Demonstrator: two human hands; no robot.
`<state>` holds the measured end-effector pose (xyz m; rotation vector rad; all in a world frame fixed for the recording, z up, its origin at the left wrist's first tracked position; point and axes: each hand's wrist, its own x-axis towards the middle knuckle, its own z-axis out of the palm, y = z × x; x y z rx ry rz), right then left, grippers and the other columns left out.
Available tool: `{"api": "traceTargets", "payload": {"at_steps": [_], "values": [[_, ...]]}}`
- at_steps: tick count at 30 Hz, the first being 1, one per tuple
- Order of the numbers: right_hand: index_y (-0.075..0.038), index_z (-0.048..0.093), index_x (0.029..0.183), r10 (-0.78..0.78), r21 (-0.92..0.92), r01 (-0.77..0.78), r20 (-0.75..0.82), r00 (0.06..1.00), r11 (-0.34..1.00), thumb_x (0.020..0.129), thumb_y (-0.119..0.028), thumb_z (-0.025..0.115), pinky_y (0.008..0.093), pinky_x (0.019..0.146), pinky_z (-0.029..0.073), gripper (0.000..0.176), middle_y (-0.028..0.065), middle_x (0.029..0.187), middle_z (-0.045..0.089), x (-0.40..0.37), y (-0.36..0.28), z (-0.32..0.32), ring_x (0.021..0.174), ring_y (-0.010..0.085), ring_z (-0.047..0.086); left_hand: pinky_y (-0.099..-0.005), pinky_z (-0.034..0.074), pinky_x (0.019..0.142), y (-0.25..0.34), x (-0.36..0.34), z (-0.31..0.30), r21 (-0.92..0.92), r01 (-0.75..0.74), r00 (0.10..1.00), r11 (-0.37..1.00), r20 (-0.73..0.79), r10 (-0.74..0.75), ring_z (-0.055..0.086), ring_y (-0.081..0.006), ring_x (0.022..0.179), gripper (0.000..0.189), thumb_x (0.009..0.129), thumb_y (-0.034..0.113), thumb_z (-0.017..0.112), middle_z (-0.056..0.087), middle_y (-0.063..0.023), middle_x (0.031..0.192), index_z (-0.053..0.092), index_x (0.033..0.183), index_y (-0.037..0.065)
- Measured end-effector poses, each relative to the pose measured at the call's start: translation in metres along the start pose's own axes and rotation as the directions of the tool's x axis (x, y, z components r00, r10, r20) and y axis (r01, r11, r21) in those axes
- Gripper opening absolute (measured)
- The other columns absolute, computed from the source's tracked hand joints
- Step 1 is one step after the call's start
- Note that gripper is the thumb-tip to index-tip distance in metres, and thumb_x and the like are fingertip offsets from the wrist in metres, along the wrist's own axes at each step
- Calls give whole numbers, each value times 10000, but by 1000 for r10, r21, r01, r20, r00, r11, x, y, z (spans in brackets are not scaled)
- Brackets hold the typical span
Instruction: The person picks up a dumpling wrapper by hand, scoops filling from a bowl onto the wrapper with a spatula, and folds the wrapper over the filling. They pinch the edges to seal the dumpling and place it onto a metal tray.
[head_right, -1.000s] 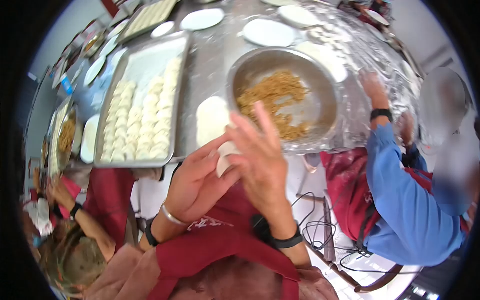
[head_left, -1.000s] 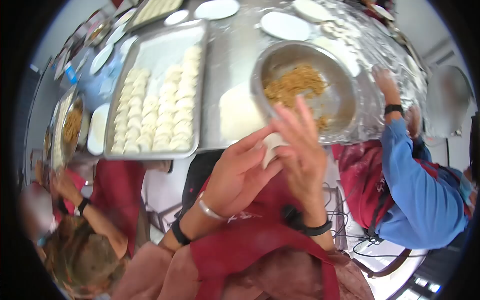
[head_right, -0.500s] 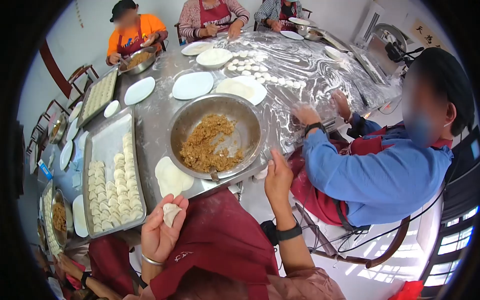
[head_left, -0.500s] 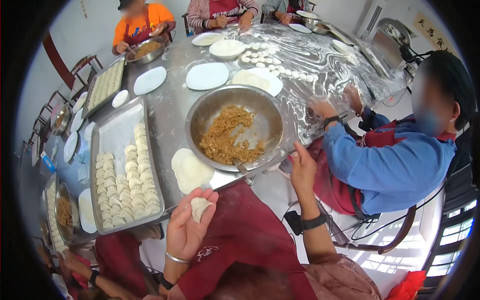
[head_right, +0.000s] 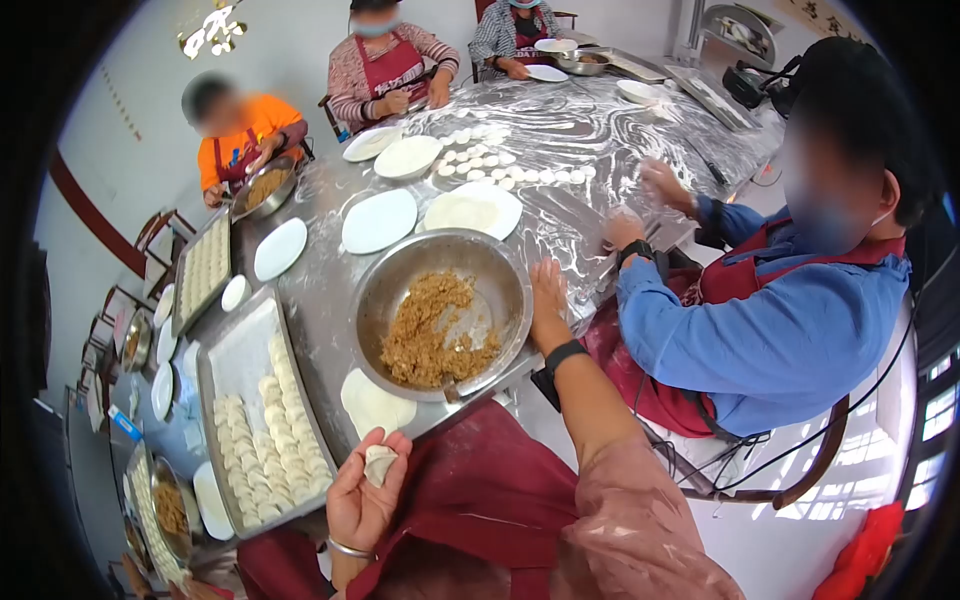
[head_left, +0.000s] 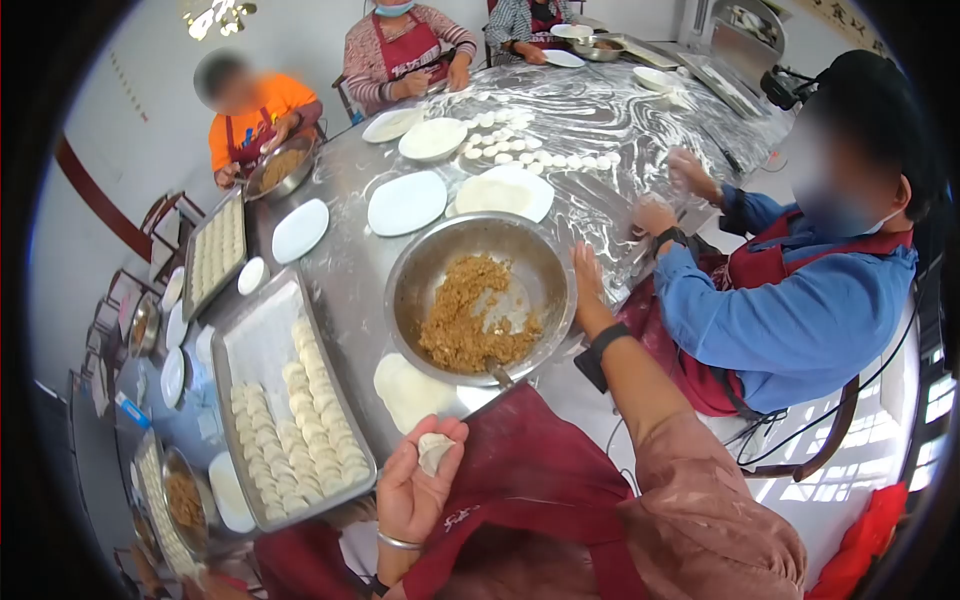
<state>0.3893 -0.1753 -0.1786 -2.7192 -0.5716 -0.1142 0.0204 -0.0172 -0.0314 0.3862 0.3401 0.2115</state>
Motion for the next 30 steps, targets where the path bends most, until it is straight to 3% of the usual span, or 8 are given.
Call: {"api": "traceTargets", "payload": {"at_steps": [3, 5, 6, 10, 16, 19, 27, 30], "values": [[8, 294, 1465, 23, -166, -5, 103, 994, 986, 962, -191, 409, 511, 1157, 186, 553, 205, 1574, 175, 52, 11, 12, 1449, 416, 159, -505, 367, 1118, 6, 12, 2, 60, 20, 1000, 998, 2, -21, 391, -444, 1327, 450, 1014, 183, 428, 416, -327, 1387, 384, 1367, -94], [15, 264, 1475, 165, -234, -108, 239, 957, 966, 978, -174, 368, 490, 1165, 186, 542, 205, 1581, 155, 76, 8, -2, 1461, 372, 157, -505, 369, 1116, 12, 18, 5, 76, 22, 1000, 997, -15, -21, 394, -443, 1325, 461, 1013, 199, 437, 417, -326, 1387, 386, 1364, -94], [30, 249, 1478, 230, -17, -231, 177, 957, 973, 980, -306, 427, 451, 1175, 180, 626, 213, 1573, 179, 84, 7, -6, 1467, 333, 163, -507, 372, 1114, 14, 21, 4, 63, 21, 999, 998, -29, -19, 399, -444, 1321, 461, 1011, 207, 442, 422, -324, 1385, 396, 1358, -93], [59, 246, 1470, 226, -120, -206, 179, 958, 971, 866, -563, 560, 399, 1192, 137, 922, 203, 1574, 188, 101, -2, -35, 1474, 322, 134, -506, 376, 1110, 20, 30, 2, 25, -20, 997, 999, -79, 21, 404, -447, 1317, 453, 1007, 210, 452, 434, -324, 1375, 419, 1345, -90], [54, 211, 1484, 217, -140, -201, 114, 969, 970, 891, -558, 520, 404, 1194, 125, 906, 191, 1583, 166, 149, 15, -13, 1480, 315, 100, -485, 371, 1113, 28, 37, 1, 76, -3, 999, 997, -32, 5, 422, -420, 1316, 491, 993, 251, 483, 462, -302, 1362, 430, 1340, -92], [49, 210, 1486, 224, -177, -204, 103, 969, 963, 918, -535, 483, 410, 1194, 122, 859, 186, 1587, 153, 153, 15, -22, 1482, 315, 88, -418, 409, 1092, 26, 35, 13, -39, -4, 1000, 999, -16, 3, 481, -348, 1273, 454, 1001, 172, 490, 490, -255, 1346, 407, 1357, -98], [62, 211, 1479, 155, -199, -131, 108, 982, 971, 957, -432, 452, 429, 1194, 119, 758, 205, 1587, 126, 125, 7, -27, 1481, 319, 91, -457, 343, 1140, 35, 40, 12, -42, -43, 999, 998, 21, 44, 391, -380, 1343, 507, 1016, 245, 458, 429, -275, 1397, 365, 1382, -93], [60, 301, 1442, 139, -175, -105, 195, 971, 979, 947, -352, 473, 426, 1188, 143, 667, 219, 1550, 238, 113, 13, -23, 1463, 327, 163, -500, 336, 1133, 40, 45, 29, 104, -86, 996, 991, 23, 84, 386, -451, 1330, 515, 1016, 291, 407, 431, -335, 1373, 424, 1334, -113]]}}
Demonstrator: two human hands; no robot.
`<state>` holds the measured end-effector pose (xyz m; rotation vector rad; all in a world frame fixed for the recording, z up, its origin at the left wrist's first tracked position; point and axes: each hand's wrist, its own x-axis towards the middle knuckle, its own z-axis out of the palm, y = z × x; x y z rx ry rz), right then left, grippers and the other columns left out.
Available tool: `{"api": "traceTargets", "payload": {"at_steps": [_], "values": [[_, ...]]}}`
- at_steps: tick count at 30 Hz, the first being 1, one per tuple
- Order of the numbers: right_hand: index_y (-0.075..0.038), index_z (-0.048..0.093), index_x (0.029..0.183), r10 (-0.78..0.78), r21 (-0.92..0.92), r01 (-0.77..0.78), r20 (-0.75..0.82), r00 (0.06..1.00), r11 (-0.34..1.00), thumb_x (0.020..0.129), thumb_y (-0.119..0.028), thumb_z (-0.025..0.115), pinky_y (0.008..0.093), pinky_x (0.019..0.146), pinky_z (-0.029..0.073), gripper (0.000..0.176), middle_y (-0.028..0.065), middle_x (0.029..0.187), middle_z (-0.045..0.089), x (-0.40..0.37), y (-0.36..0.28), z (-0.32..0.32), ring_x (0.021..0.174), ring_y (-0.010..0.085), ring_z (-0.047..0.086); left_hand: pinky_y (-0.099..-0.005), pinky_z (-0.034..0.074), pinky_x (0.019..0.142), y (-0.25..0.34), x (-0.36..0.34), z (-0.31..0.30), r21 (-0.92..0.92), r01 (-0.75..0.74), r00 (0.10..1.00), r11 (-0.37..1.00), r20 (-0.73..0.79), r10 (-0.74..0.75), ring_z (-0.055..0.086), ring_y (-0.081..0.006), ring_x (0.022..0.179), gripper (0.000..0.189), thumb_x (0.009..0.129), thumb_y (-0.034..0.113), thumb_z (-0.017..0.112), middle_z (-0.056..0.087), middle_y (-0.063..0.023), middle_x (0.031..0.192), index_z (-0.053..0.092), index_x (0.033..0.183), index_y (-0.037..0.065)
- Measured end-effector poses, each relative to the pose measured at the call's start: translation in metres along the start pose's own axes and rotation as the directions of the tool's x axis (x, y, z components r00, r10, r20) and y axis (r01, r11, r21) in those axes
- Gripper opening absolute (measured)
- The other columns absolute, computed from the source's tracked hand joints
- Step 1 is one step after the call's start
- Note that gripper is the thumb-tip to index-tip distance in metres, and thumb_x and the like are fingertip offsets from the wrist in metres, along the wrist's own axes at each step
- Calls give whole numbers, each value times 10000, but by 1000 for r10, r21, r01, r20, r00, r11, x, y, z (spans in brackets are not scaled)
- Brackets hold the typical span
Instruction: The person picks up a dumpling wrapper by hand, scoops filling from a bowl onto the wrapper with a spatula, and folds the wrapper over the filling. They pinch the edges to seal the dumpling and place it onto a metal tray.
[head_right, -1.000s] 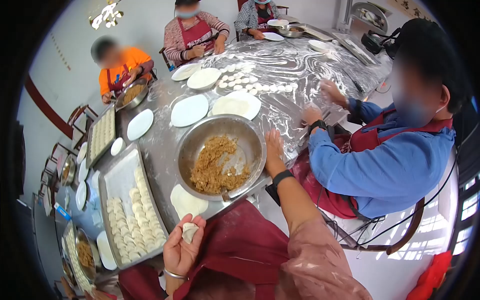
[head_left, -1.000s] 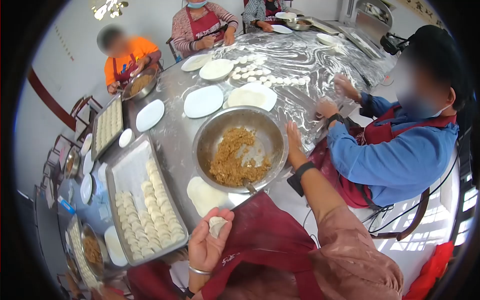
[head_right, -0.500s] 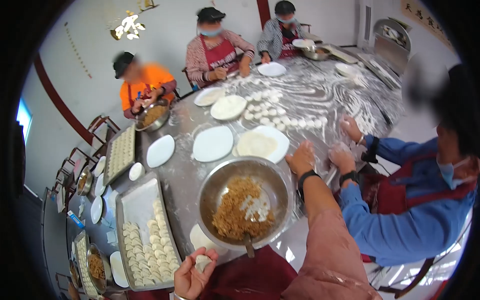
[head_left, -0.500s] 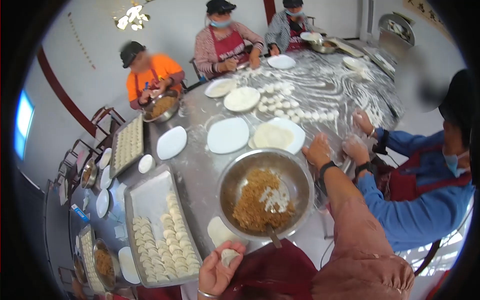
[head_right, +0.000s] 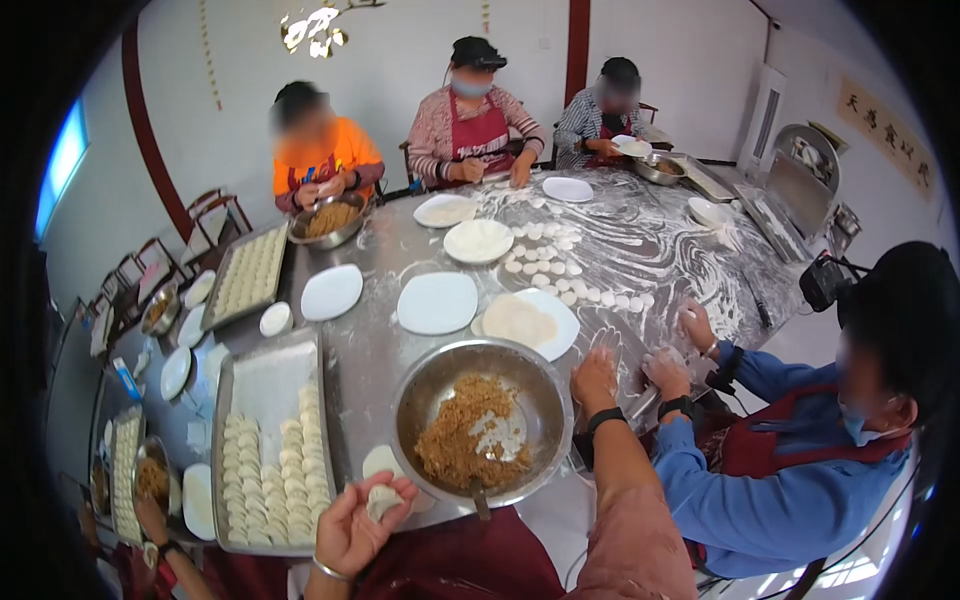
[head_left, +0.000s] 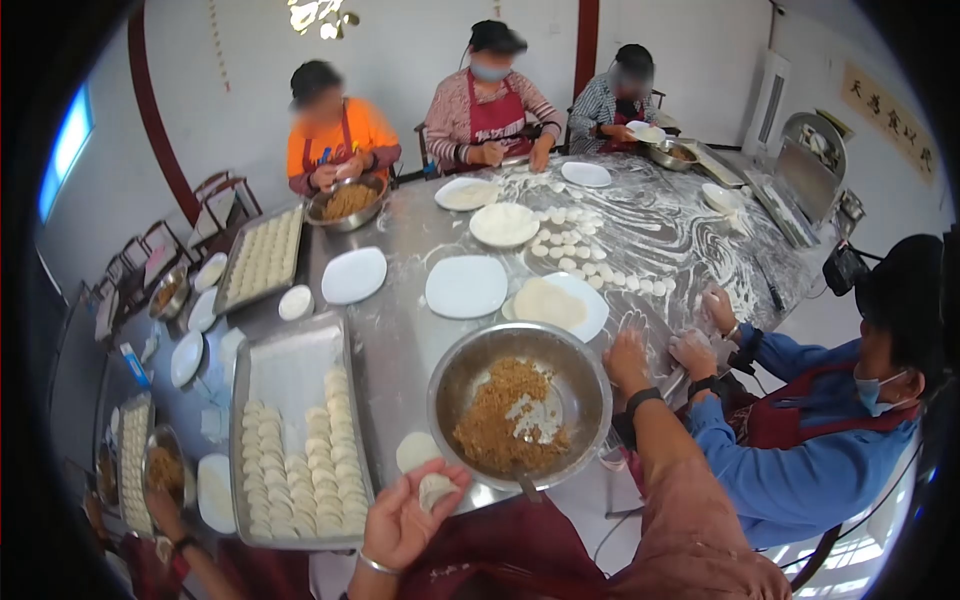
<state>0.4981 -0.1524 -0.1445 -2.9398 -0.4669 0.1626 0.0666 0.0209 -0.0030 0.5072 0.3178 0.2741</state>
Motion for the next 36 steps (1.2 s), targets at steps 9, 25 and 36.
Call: {"api": "traceTargets", "payload": {"at_steps": [9, 25, 36], "values": [[53, 664, 1047, -349, -23, 351, -184, 919, 936, 861, -140, 555, 440, 839, 515, 289, 256, 1039, 672, -40, 44, -51, 970, 368, 659, -433, 272, 1172, 19, 15, 32, 14, -10, 980, 1000, 200, 7, 349, -373, 1378, 570, 1034, 349, 349, 394, -257, 1441, 331, 1419, -71], [-19, 717, 990, -750, 657, 735, -397, 529, 171, 722, -10, 719, 398, 960, 471, 268, 143, 1153, 674, -274, -160, -142, 1205, 345, 569, -382, 431, 1030, 9, 3, 38, 69, 38, 988, 997, 147, -48, 528, -208, 1190, 456, 1048, 284, 378, 512, -129, 1326, 416, 1378, -29], [9, 701, 882, -473, 725, 668, -535, 700, 170, 764, 6, 717, 417, 957, 473, 119, 142, 1046, 710, -280, -166, -129, 1131, 335, 619, -315, 498, 959, -2, 2, 42, 448, -232, 971, 863, 163, 177, 590, -166, 1105, 477, 940, 36, 582, 586, -129, 1239, 423, 1374, -83]]}}
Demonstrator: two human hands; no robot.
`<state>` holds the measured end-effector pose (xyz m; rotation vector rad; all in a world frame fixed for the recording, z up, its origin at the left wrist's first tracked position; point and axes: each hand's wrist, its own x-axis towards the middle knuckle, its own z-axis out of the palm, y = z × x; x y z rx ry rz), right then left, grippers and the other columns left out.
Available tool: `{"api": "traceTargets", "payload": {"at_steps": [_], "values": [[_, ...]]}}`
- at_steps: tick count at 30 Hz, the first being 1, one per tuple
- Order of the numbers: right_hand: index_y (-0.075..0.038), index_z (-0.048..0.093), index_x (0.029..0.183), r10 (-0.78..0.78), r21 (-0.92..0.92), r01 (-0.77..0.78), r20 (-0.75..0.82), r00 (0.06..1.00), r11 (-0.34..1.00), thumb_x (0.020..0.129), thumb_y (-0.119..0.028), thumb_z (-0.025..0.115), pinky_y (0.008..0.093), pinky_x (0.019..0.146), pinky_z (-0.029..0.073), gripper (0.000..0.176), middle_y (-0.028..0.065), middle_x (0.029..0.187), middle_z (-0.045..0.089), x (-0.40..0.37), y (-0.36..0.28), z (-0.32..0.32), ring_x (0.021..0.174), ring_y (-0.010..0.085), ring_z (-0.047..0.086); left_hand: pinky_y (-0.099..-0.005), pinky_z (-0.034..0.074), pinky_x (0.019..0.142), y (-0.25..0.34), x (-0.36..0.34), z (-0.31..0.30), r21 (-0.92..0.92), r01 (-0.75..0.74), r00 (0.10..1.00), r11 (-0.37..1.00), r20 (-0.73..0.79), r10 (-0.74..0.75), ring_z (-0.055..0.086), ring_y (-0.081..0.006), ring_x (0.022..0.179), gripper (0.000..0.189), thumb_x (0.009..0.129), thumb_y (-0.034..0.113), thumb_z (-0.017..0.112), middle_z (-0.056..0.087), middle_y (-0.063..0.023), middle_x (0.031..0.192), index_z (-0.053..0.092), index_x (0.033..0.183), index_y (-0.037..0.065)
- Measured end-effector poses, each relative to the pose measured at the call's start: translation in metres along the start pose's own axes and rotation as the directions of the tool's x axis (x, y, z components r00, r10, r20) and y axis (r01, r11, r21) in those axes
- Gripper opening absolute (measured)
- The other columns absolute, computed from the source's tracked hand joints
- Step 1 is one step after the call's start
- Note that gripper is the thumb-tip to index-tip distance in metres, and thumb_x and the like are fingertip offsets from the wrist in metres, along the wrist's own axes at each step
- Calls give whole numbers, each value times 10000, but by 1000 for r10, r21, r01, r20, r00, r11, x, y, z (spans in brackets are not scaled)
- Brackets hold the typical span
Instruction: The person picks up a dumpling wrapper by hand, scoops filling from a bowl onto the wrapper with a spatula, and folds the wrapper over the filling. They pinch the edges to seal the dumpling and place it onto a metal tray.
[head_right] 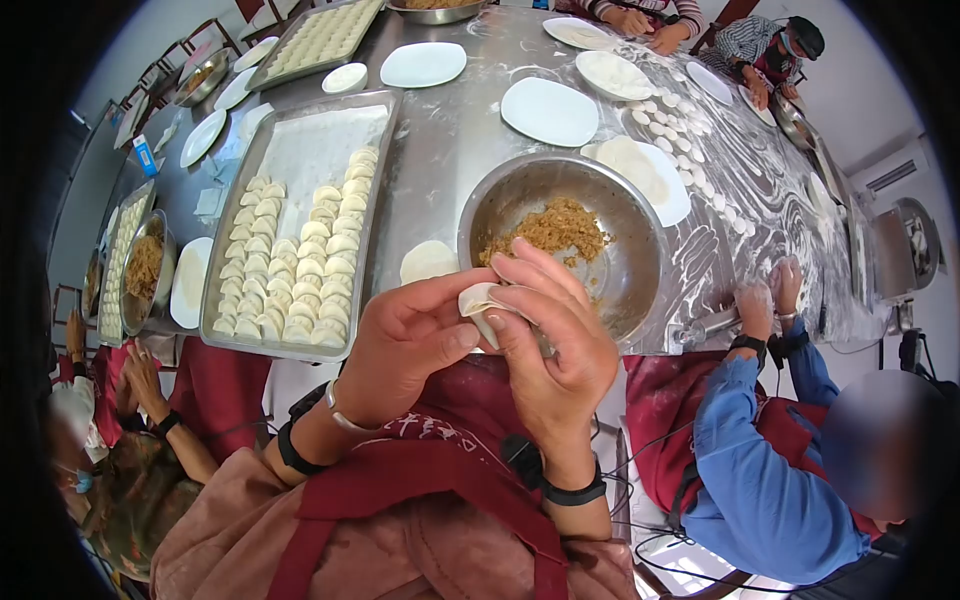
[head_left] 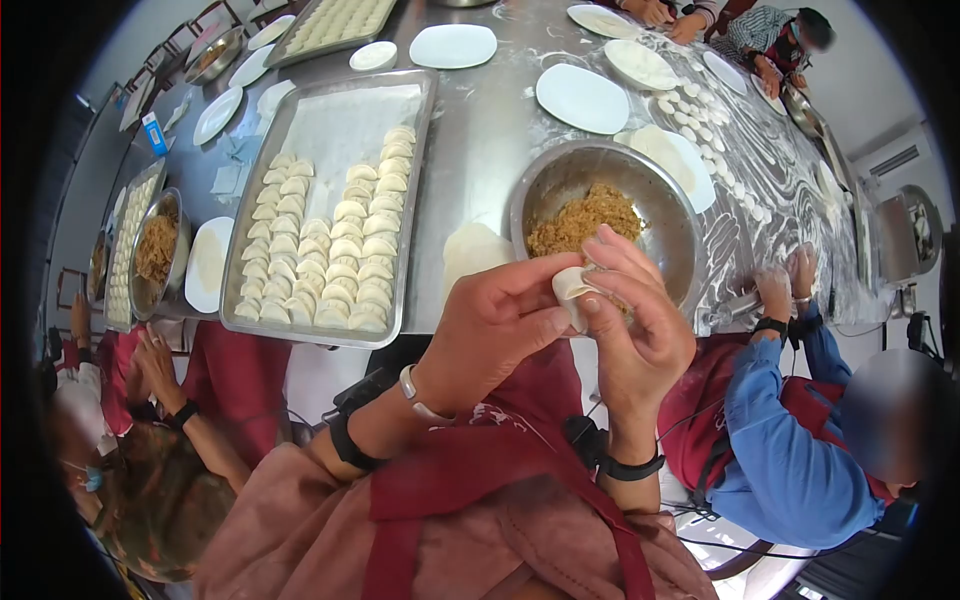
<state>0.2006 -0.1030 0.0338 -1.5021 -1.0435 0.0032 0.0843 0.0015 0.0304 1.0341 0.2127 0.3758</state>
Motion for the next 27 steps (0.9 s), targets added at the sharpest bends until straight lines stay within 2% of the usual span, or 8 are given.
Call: {"api": "traceTargets", "payload": {"at_steps": [7, 10, 13, 16, 17, 21, 25, 27], "values": [[12, 692, 891, -54, 6, 54, -32, 998, 999, 771, 2, 716, 412, 931, 489, 123, 154, 990, 716, 0, 1, 1, 1080, 343, 644, -273, 484, 954, -1, 0, 5, 36, -37, 998, 999, -51, 39, 576, -132, 1090, 426, 947, 9, 564, 608, -120, 1209, 466, 1353, -73], [11, 694, 886, -76, -5, 76, -38, 996, 997, 771, -9, 722, 409, 924, 493, 120, 153, 974, 720, -2, 3, 2, 1068, 346, 651, -269, 487, 948, -6, 0, 2, 149, -57, 997, 987, -51, 66, 578, -129, 1081, 428, 948, 9, 565, 608, -114, 1208, 465, 1355, -73], [10, 702, 895, -65, -41, 64, -3, 998, 997, 770, -25, 728, 406, 929, 490, 132, 158, 998, 718, -4, 2, -2, 1091, 347, 642, -230, 509, 837, -6, 0, 1, 197, -90, 994, 976, -50, 102, 599, -93, 980, 404, 937, 2, 572, 646, -74, 1106, 513, 1336, -34], [6, 710, 918, -6, -5, 6, 52, 999, 1000, 765, -39, 735, 405, 941, 484, 162, 165, 1046, 710, -2, 1, -5, 1135, 345, 621, -264, 496, 919, -3, -2, -2, 108, 14, 998, 994, -61, -7, 587, -116, 1048, 423, 952, 37, 573, 623, -95, 1173, 479, 1354, -55], [4, 714, 932, 37, 65, -42, 70, 997, 997, 761, -44, 739, 404, 948, 481, 179, 168, 1069, 704, -1, 0, -6, 1158, 343, 609, -255, 496, 893, -3, -2, -3, 114, 21, 998, 993, -56, -15, 587, -106, 1027, 420, 953, 46, 577, 625, -87, 1161, 486, 1351, -50], [-3, 718, 936, 50, 37, -52, 59, 997, 998, 759, -38, 735, 396, 958, 477, 181, 165, 1065, 704, 2, -3, -4, 1163, 334, 605, -232, 489, 828, -1, -3, 1, 105, -3, 999, 995, -43, 7, 579, -82, 984, 409, 951, 53, 585, 629, -69, 1137, 502, 1340, -45], [-11, 720, 937, -27, -31, 30, 85, 996, 999, 763, -22, 724, 386, 940, 487, 174, 156, 1033, 710, 1, -3, -3, 1141, 325, 618, -230, 487, 817, 1, -5, 3, 67, 0, 999, 998, -42, 3, 573, -73, 968, 404, 949, 45, 581, 630, -66, 1137, 504, 1335, -48], [-13, 721, 936, -55, -67, 62, 93, 994, 996, 766, -18, 719, 384, 934, 490, 171, 155, 1025, 710, 0, -3, -3, 1136, 323, 621, -233, 488, 818, -1, -6, -2, 211, 27, 999, 977, -47, -17, 570, -74, 965, 402, 949, 32, 572, 629, -66, 1140, 502, 1336, -53]]}}
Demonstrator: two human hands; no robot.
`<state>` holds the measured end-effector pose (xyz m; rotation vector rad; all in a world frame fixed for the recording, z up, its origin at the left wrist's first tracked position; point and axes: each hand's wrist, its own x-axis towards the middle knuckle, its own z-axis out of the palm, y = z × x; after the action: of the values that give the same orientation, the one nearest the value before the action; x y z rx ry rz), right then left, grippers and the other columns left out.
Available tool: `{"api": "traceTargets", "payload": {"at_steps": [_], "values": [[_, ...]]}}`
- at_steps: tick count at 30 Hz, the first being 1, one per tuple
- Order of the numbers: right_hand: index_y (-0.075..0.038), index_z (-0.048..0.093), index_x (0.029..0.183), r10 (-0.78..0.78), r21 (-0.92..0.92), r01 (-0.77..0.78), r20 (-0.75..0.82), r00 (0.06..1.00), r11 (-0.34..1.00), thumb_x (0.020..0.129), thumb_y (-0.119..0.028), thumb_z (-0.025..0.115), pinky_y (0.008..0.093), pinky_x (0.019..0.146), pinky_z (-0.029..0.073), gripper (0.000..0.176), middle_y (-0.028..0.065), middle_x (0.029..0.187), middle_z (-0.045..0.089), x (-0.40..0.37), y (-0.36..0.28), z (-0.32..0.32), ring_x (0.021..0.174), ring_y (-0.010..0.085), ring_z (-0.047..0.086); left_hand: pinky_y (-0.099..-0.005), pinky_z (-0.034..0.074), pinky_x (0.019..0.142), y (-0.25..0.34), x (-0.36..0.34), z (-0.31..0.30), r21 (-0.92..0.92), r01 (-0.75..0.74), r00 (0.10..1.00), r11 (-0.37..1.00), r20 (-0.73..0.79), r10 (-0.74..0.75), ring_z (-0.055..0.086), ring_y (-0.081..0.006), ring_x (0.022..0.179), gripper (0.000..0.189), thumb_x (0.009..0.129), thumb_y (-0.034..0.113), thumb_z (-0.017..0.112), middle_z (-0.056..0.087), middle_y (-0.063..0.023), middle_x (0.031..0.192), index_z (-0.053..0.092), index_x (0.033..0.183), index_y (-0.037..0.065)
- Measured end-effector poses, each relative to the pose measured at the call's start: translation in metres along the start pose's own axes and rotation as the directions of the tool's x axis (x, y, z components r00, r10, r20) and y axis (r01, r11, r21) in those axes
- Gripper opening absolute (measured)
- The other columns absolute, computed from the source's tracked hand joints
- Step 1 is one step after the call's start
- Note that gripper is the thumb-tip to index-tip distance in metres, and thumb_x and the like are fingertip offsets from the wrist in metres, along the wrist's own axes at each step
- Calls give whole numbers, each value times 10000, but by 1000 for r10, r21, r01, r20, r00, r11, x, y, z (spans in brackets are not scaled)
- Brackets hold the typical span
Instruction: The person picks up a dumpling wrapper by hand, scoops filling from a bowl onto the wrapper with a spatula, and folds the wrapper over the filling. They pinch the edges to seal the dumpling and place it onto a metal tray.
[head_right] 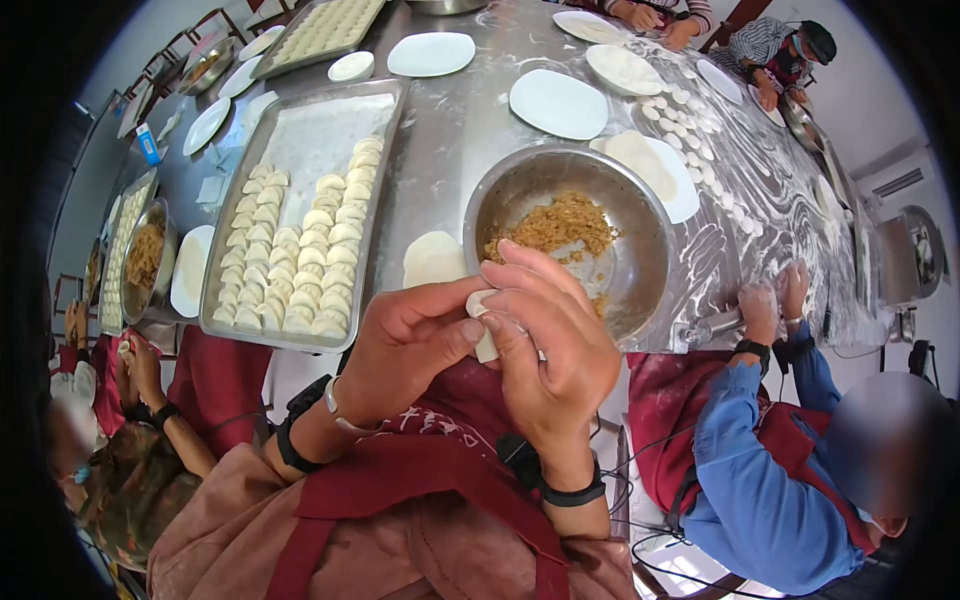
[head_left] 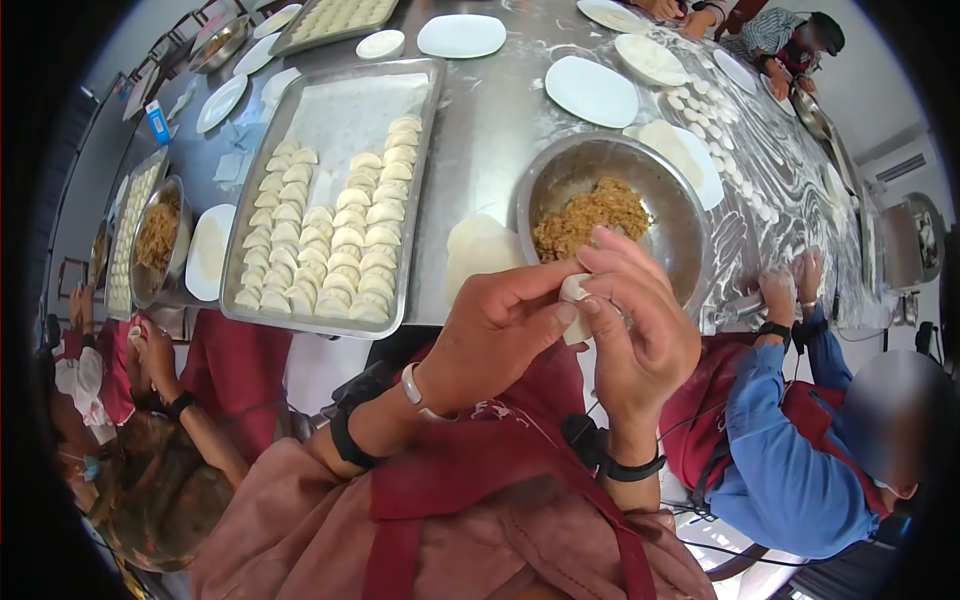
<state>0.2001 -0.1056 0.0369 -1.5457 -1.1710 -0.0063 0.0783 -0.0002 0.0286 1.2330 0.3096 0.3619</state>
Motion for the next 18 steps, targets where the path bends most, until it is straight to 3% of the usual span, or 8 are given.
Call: {"api": "traceTargets", "payload": {"at_steps": [3, 5, 10, 16, 18], "values": [[-9, 720, 944, -10, -49, 10, 4, 1000, 999, 777, -28, 715, 383, 924, 495, 168, 163, 1033, 708, -1, 0, -1, 1141, 325, 618, -231, 489, 813, -3, 2, -1, -38, -32, 999, 999, 16, 32, 572, -79, 967, 402, 950, 27, 566, 628, -68, 1140, 497, 1337, -59], [-3, 719, 950, 83, 110, -87, 40, 996, 990, 784, -35, 716, 380, 909, 501, 169, 171, 1038, 706, -1, 2, -4, 1144, 325, 616, -232, 494, 815, 2, 2, -2, -45, -5, 1000, 999, 20, 6, 576, -84, 980, 400, 950, 25, 563, 631, -73, 1137, 497, 1335, -62], [2, 716, 953, 49, 66, -50, 18, 999, 997, 770, -22, 726, 384, 895, 507, 185, 173, 1039, 705, 3, -7, -5, 1142, 331, 616, -232, 503, 800, 1, 1, 4, -169, 1, 1000, 986, -5, -2, 585, -81, 953, 380, 951, 31, 565, 640, -70, 1096, 514, 1316, -63], [0, 695, 903, -30, 49, 29, 28, 999, 998, 761, 1, 722, 383, 889, 506, 144, 160, 1001, 710, 2, -1, 0, 1102, 333, 636, -199, 477, 729, 0, -1, 0, 39, 42, 999, 998, 18, -43, 566, -47, 854, 344, 953, 48, 576, 636, -36, 1035, 548, 1279, -58], [-3, 688, 897, -48, 41, 47, 18, 999, 998, 764, 5, 718, 381, 885, 506, 137, 157, 992, 711, 1, -1, 1, 1092, 333, 641, -176, 462, 624, 2, -1, 3, 45, -31, 999, 999, -10, 32, 539, -3, 757, 254, 930, 18, 562, 637, 6, 890, 602, 1175, -37]]}}
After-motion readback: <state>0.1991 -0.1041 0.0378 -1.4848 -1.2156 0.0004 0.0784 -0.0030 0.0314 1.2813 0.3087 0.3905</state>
